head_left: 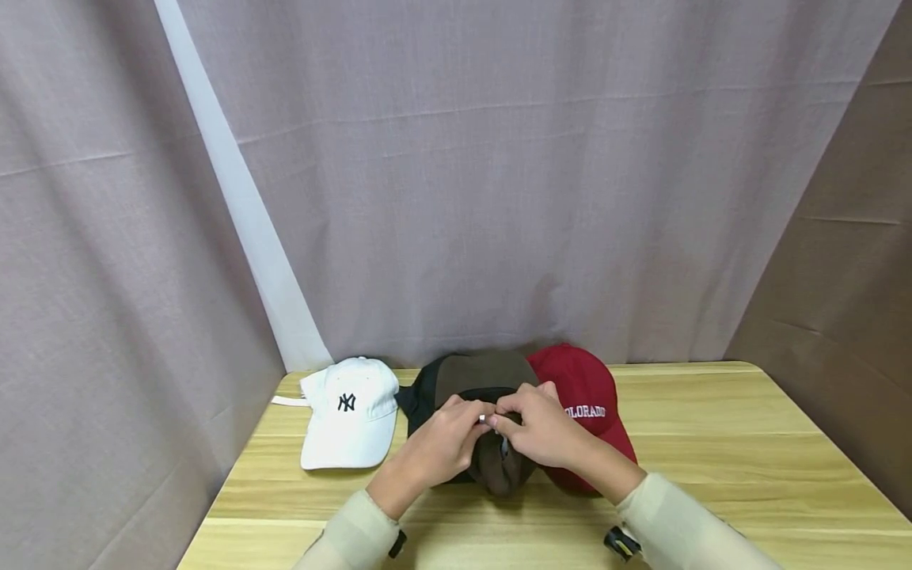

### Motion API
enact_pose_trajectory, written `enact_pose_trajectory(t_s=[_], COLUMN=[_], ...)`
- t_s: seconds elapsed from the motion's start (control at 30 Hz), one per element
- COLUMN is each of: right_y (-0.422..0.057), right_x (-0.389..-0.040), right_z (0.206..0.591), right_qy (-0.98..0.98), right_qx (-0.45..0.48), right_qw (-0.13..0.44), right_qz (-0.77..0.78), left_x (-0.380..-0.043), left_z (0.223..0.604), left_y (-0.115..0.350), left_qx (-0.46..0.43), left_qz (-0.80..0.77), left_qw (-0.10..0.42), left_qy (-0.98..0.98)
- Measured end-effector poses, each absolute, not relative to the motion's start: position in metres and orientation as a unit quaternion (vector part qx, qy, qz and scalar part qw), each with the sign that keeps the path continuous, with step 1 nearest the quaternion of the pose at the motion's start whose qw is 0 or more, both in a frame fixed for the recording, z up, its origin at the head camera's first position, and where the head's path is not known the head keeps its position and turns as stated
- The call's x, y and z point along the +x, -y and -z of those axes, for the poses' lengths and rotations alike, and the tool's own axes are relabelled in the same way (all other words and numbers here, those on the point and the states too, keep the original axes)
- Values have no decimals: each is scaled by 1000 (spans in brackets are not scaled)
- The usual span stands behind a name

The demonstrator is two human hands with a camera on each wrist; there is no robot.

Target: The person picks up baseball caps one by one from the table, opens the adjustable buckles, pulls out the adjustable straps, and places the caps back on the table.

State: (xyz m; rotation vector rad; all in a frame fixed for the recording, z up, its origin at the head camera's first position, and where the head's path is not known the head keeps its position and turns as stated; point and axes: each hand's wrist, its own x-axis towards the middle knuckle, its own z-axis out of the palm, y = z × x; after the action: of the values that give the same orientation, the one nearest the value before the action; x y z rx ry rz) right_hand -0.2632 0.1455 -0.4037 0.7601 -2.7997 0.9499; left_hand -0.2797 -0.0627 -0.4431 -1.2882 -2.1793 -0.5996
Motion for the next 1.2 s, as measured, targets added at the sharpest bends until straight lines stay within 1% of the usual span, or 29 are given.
enact_pose_trajectory(t_s=[0.07, 0.17, 0.47, 0.77, 1.07, 1.2], right_y=[-146, -147, -151, -157, -163, -164], right_x=[-264, -266, -266, -267, -270, -271], right_z=[404, 405, 408, 409, 408, 407], right_qy=[913, 903, 879, 849, 825, 823], right_qx=[262, 278, 283, 300, 322, 328], right_qw=[47, 36, 1, -54, -88, -88], right_qz=[-309, -325, -385, -433, -456, -455], left_x=[-279, -278, -278, -272, -275, -276], left_z=[443, 442, 443, 446, 445, 445], left_y=[63, 64, 64, 66, 66, 66], left_qx=[-479, -478, -470, -442, -451, -454], left_qz=[227, 234, 255, 311, 324, 323], left_qw=[270, 272, 246, 181, 170, 175], left_qy=[804, 802, 809, 822, 814, 812])
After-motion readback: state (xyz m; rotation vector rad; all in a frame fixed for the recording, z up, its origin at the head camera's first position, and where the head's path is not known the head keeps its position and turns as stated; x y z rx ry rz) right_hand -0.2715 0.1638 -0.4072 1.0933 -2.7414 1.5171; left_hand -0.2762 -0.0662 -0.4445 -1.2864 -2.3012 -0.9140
